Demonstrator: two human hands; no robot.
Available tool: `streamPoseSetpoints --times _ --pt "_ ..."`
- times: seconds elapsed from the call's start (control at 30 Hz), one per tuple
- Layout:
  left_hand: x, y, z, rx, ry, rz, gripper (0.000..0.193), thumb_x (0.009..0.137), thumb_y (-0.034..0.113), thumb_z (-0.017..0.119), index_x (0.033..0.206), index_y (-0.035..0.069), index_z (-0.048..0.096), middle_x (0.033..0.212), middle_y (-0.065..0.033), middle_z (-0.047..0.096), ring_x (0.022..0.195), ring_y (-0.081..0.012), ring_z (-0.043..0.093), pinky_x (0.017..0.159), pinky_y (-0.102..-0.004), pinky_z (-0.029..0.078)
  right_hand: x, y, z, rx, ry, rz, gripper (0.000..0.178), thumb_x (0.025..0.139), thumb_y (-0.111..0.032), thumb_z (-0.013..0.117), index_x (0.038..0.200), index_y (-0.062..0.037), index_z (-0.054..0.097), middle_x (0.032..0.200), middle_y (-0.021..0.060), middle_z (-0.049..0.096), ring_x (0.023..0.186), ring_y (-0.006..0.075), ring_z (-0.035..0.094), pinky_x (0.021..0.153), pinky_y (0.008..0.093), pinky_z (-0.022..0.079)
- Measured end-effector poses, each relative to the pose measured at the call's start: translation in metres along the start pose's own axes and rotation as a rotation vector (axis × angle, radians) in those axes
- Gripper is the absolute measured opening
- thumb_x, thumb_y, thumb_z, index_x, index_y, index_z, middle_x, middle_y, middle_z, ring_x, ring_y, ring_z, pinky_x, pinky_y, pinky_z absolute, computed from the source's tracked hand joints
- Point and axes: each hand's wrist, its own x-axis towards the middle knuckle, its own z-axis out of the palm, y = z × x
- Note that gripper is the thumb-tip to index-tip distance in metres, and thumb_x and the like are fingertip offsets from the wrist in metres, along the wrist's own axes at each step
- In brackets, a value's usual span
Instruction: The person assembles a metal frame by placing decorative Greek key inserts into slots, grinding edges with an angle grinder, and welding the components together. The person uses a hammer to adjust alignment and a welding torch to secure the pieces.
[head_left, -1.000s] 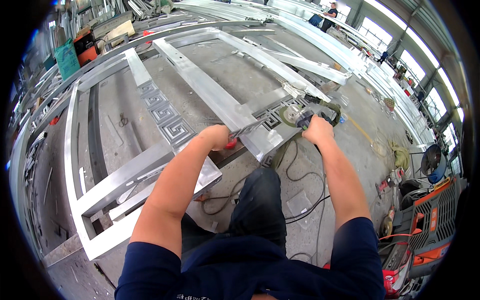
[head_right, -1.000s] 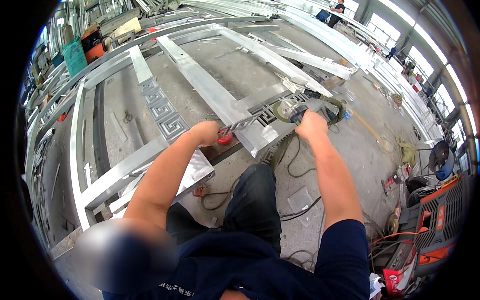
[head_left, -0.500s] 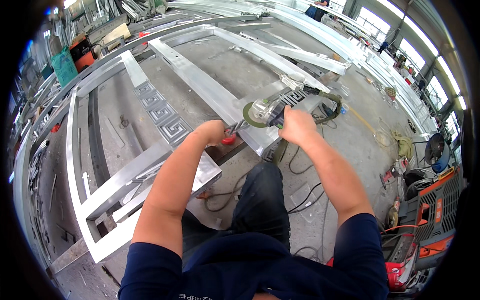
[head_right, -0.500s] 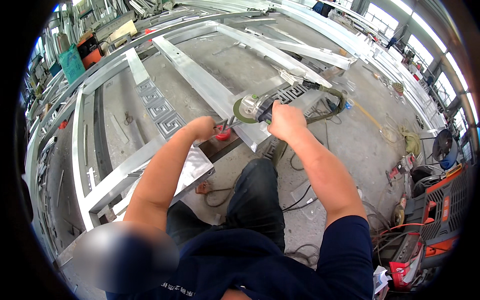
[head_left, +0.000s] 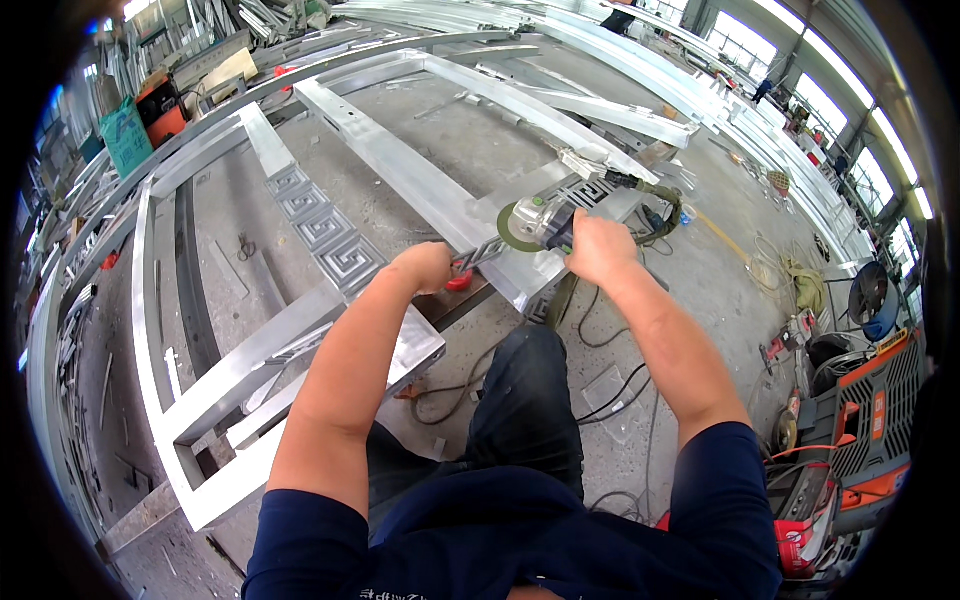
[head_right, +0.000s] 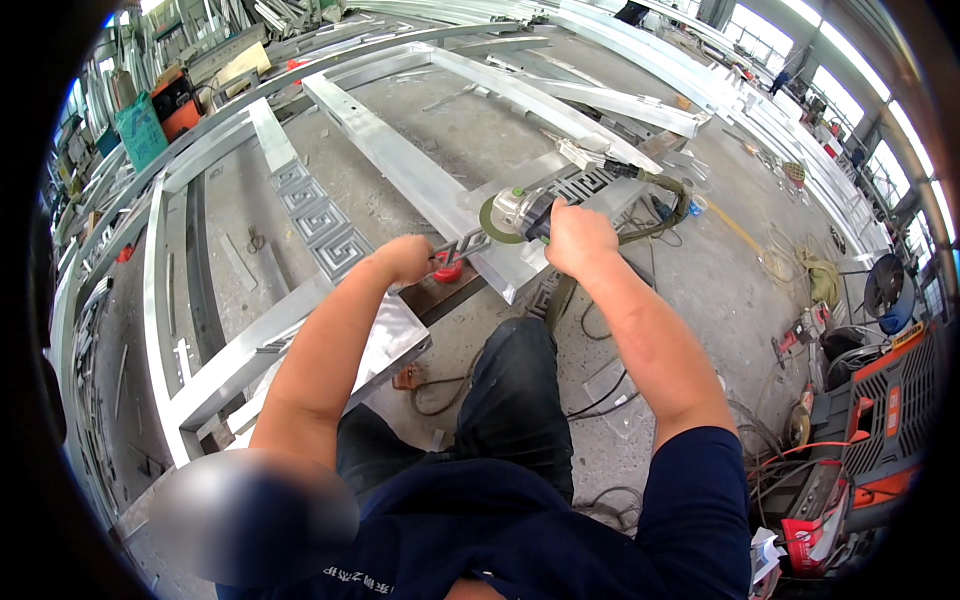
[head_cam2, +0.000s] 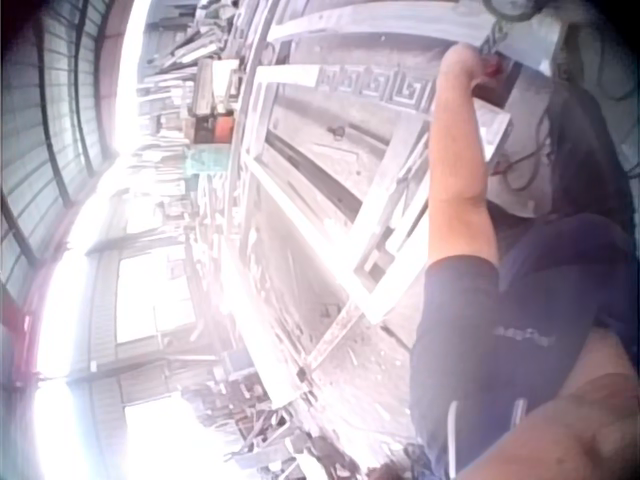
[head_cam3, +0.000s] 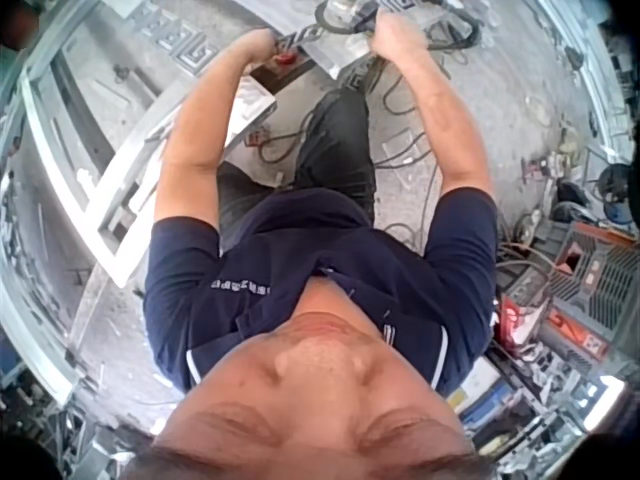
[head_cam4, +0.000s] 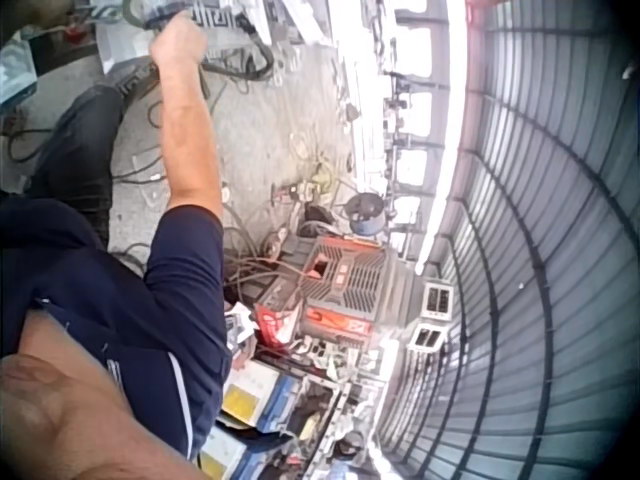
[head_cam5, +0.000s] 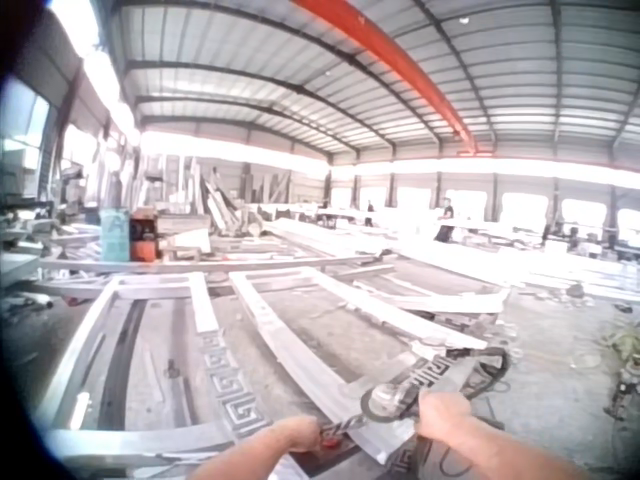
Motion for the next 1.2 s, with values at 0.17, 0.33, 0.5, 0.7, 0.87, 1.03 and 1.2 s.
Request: streamPoseSetpoints --times 0.17,0.33,0.5,0.7,0.87,1.03,1.2 --pt "0.002 0.0 0.002 0.003 -0.013 -0.022 0.037 0.094 0.034 0.066 0.1 -0.002 0.075 0.099 -0.0269 0.073 0.096 -0.0453 0.069 0.086 -0.0508 0.054 -0.003 -0.001 -0.003 -0.012 0.007 -0.019 0.036 0.077 -0.012 0.073 0.109 0.0003 0.061 0.094 0.0211 0.076 0.09 0.0386 0.075 0.079 0.0475 0.06" --pt "0.002 0.0 0.0 -0.005 -0.029 -0.026 0.035 0.094 0.032 0.067 0.101 -0.001 0.075 0.099 -0.0267 0.073 0.097 -0.0452 0.069 0.087 -0.0508 0.054 -0.003 -0.008 0.002 0.002 0.034 -0.117 0.045 0.073 -0.02 0.079 0.107 0.001 0.059 0.088 0.0205 0.074 0.083 0.0388 0.074 0.074 0.049 0.059" --pt "0.001 0.002 -0.001 0.005 -0.023 -0.024 0.034 0.093 0.031 0.067 0.104 0.0 0.075 0.102 -0.026 0.073 0.099 -0.0444 0.069 0.088 -0.0502 0.054 0.002 -0.005 0.011 -0.02 0.059 -0.098 0.044 0.073 -0.019 0.079 0.107 0.0007 0.059 0.088 0.0197 0.074 0.084 0.0381 0.074 0.074 0.048 0.06" --pt "-0.002 0.004 -0.002 -0.007 -0.021 -0.035 0.033 0.092 0.031 0.067 0.104 0.001 0.075 0.103 -0.0254 0.074 0.1 -0.0435 0.07 0.089 -0.0497 0.054 0.002 -0.005 0.0 -0.019 -0.002 -0.012 0.037 0.079 -0.011 0.073 0.111 0.0006 0.059 0.098 0.0204 0.076 0.092 0.0375 0.075 0.082 0.046 0.061" --pt "-0.002 0.002 -0.001 -0.005 -0.017 -0.027 0.032 0.093 0.031 0.067 0.103 0.001 0.075 0.102 -0.0252 0.074 0.1 -0.0435 0.07 0.088 -0.0499 0.054 0.007 0.006 -0.001 -0.022 -0.003 0.045 0.04 0.078 -0.014 0.075 0.112 0.0002 0.06 0.098 0.021 0.076 0.093 0.0382 0.075 0.082 0.0463 0.061" --pt "-0.002 0.002 0.0 -0.016 -0.016 -0.016 0.032 0.092 0.031 0.068 0.102 0.002 0.075 0.1 -0.0256 0.073 0.098 -0.0438 0.07 0.087 -0.0506 0.054 0.016 0.025 0.011 -0.025 0.036 0.075 0.045 0.076 -0.018 0.077 0.113 0.0008 0.061 0.098 0.0214 0.075 0.091 0.0388 0.075 0.081 0.047 0.061" --pt "0.0 0.0 0.001 0.003 -0.019 -0.01 0.032 0.092 0.031 0.068 0.101 0.001 0.075 0.099 -0.0261 0.073 0.097 -0.0443 0.069 0.086 -0.0511 0.054 0.02 0.035 0.01 -0.022 0.018 0.146 0.039 0.079 -0.014 0.072 0.115 0.0004 0.063 0.104 0.0212 0.076 0.097 0.0379 0.075 0.086 0.0451 0.06"
